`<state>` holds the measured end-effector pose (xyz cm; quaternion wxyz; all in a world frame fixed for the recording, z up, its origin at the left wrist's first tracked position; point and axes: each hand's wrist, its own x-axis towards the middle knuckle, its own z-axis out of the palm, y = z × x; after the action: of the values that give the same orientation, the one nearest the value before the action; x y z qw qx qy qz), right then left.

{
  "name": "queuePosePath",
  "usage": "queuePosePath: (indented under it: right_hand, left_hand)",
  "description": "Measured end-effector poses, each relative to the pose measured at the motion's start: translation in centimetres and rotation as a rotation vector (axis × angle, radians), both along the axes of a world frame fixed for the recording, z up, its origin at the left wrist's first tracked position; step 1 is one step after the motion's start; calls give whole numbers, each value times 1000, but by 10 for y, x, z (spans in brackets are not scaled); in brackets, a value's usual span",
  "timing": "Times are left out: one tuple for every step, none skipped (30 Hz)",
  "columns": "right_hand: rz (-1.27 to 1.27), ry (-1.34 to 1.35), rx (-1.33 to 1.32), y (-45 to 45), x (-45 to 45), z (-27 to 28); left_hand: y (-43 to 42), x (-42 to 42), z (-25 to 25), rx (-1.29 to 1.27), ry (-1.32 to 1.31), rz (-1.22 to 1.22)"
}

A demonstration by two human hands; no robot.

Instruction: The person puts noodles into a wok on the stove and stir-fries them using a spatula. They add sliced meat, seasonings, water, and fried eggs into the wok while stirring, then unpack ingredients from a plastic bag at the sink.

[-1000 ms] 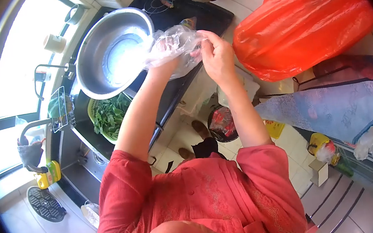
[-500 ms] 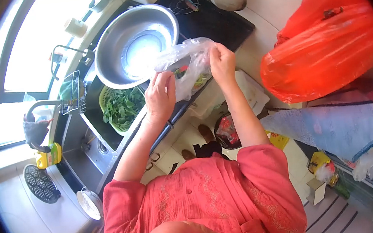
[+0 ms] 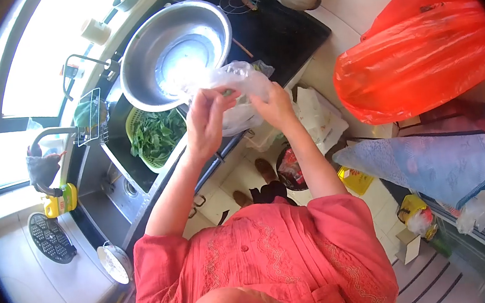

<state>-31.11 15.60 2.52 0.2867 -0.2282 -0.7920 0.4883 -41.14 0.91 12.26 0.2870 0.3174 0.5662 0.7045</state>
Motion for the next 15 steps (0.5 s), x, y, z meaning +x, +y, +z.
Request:
queuePosePath:
  right_hand:
    - [-40, -41, 29, 2, 0, 0]
    - [-79, -84, 56, 2, 0, 1]
    - [-87, -84, 53, 3, 1, 4]
    - [-144, -82, 61, 2, 1, 14]
    - [-199, -81, 71, 0, 1, 22]
    - [-200, -81, 73, -2, -1, 25]
    - [-207, -33, 99, -4, -4, 28]
    - [-212, 14, 126, -5, -7, 30]
    - [-210, 16, 128, -5, -9, 30]
    - [-212, -4, 111, -5, -9, 29]
    - [-213, -27, 94, -5, -9, 27]
    - [-211, -32, 94, -4, -9, 26]
    - [-217, -50, 86, -3, -9, 25]
    - [-224, -66, 79, -3, -9, 24]
    - [-223, -67, 78, -3, -10, 26]
  left_hand:
    - [-6, -3, -1, -62, 391, -70]
    - [-12, -2, -2, -123, 780, -140]
    - [-17, 4, -1, -114, 943, -193]
    - [-20, 6, 9, -143, 1099, -356]
    - [-19, 9, -4, -83, 1118, -360]
    - [-18, 10, -17, -23, 1138, -357]
    - [-16, 9, -17, -22, 1140, -355]
    - [-13, 5, -16, -52, 1123, -336]
    - [-11, 3, -16, -83, 1105, -317]
    - [-10, 2, -14, -82, 1104, -314]
    - [-9, 2, -11, -181, 992, -264]
    - [-7, 2, -11, -279, 876, -215]
    - [-1, 4, -18, -234, 640, -124]
    - [0, 5, -22, -236, 637, -124]
    - [1, 5, -24, -383, 465, -14]
